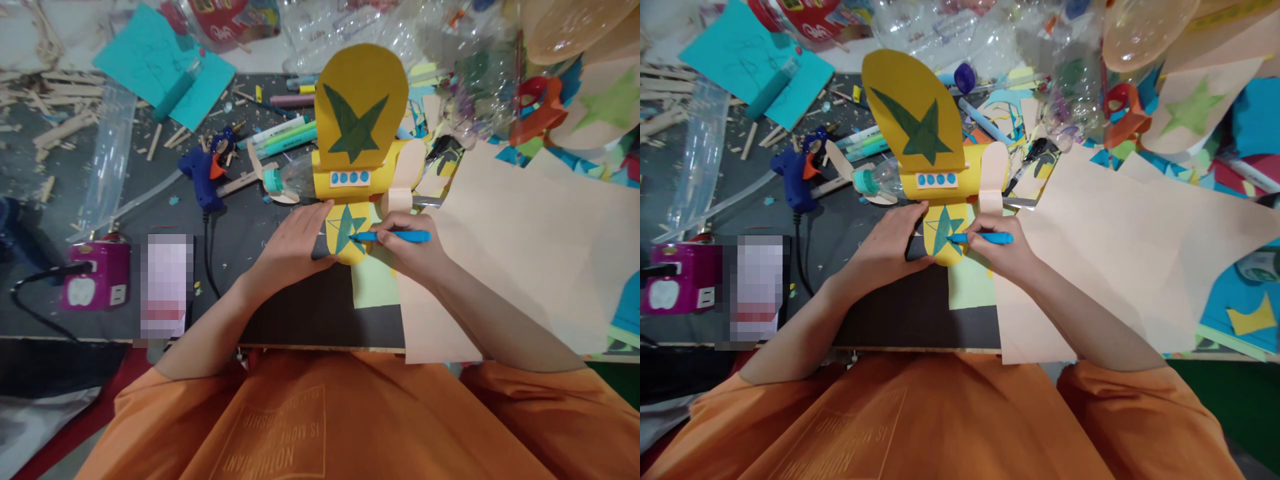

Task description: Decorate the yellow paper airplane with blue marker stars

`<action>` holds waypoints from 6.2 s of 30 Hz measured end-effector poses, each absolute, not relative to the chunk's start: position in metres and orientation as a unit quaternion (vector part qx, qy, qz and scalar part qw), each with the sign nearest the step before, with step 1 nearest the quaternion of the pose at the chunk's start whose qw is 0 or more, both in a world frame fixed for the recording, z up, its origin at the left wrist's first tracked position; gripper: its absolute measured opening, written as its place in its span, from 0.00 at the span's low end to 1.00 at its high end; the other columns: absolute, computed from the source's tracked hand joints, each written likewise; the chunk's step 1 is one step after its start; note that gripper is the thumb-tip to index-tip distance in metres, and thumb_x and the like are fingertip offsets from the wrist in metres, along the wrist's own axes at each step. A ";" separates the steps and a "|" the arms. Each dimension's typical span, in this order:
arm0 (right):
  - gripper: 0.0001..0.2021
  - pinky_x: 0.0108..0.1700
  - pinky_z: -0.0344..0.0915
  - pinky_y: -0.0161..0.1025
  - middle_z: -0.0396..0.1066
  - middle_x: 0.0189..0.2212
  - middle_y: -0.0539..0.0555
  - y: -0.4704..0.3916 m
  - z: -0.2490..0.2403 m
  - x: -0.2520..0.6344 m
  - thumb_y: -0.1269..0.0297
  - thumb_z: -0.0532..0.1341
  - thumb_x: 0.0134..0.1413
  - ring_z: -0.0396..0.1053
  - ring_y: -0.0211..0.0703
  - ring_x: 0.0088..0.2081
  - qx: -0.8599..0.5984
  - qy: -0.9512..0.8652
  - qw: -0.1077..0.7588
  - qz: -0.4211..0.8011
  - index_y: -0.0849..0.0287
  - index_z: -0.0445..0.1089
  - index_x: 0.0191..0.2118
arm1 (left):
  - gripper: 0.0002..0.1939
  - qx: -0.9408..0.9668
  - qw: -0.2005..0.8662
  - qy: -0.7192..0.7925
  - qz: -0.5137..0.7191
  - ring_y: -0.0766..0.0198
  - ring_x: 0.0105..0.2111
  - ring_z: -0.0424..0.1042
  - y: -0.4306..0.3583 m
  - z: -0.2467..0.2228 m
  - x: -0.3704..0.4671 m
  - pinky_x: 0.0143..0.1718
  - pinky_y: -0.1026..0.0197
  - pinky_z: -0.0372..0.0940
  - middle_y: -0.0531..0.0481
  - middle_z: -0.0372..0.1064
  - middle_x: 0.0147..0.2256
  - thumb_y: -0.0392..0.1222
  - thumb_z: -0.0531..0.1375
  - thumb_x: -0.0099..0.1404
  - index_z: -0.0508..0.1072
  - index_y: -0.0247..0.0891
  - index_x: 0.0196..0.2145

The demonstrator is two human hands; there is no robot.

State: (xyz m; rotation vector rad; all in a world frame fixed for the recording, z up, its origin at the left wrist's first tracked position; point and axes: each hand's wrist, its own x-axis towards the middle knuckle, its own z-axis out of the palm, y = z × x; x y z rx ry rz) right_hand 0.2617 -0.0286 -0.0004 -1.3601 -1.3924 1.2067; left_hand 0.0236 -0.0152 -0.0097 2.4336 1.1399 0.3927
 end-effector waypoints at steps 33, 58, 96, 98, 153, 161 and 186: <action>0.07 0.26 0.62 0.37 0.69 0.19 0.48 -0.026 -0.003 0.263 0.68 0.60 0.44 0.67 0.38 0.24 -0.548 -0.540 0.435 0.468 0.55 0.68 0.19 | 0.40 0.869 0.223 0.420 0.138 0.41 0.66 0.64 -0.016 -0.009 0.022 0.68 0.40 0.60 0.31 0.64 0.65 0.50 0.65 0.66 0.57 0.32 0.69; 0.08 0.30 0.67 0.40 0.69 0.18 0.48 -0.028 -0.002 0.264 0.67 0.60 0.44 0.72 0.42 0.26 -0.523 -0.565 0.412 0.487 0.54 0.67 0.18 | 0.39 0.871 0.215 0.421 0.134 0.42 0.66 0.64 -0.016 -0.009 0.025 0.68 0.41 0.60 0.32 0.65 0.65 0.48 0.65 0.66 0.58 0.31 0.68; 0.11 0.35 0.74 0.39 0.81 0.32 0.54 -0.019 -0.006 0.251 0.53 0.72 0.53 0.77 0.42 0.32 -0.489 -0.593 0.388 0.509 0.56 0.80 0.33 | 0.38 0.874 0.213 0.419 0.122 0.44 0.68 0.61 -0.017 -0.011 0.021 0.71 0.43 0.54 0.33 0.63 0.67 0.60 0.55 0.73 0.57 0.31 0.70; 0.11 0.34 0.74 0.39 0.81 0.32 0.55 -0.019 -0.006 0.251 0.53 0.71 0.53 0.77 0.42 0.31 -0.488 -0.596 0.387 0.506 0.57 0.80 0.33 | 0.37 0.873 0.213 0.421 0.125 0.44 0.68 0.62 -0.018 -0.011 0.022 0.71 0.42 0.54 0.33 0.63 0.67 0.57 0.57 0.73 0.57 0.32 0.70; 0.12 0.26 0.62 0.37 0.71 0.21 0.49 -0.022 -0.003 0.252 0.57 0.70 0.49 0.65 0.37 0.24 -0.512 -0.566 0.401 0.506 0.57 0.72 0.24 | 0.42 0.881 0.200 0.405 0.138 0.42 0.66 0.64 -0.015 -0.013 0.018 0.68 0.42 0.57 0.28 0.64 0.65 0.65 0.53 0.73 0.56 0.28 0.70; 0.15 0.30 0.66 0.38 0.73 0.26 0.50 -0.023 -0.008 0.252 0.49 0.71 0.53 0.68 0.38 0.27 -0.509 -0.554 0.422 0.506 0.55 0.75 0.29 | 0.40 0.879 0.207 0.408 0.137 0.41 0.66 0.64 -0.016 -0.012 0.019 0.68 0.40 0.58 0.29 0.64 0.65 0.60 0.57 0.72 0.57 0.29 0.70; 0.13 0.25 0.61 0.37 0.70 0.20 0.49 -0.024 -0.001 0.251 0.53 0.71 0.48 0.64 0.37 0.23 -0.536 -0.536 0.416 0.502 0.56 0.72 0.25 | 0.38 0.874 0.209 0.416 0.137 0.43 0.66 0.64 -0.018 -0.010 0.020 0.69 0.41 0.57 0.31 0.64 0.66 0.54 0.60 0.71 0.56 0.31 0.70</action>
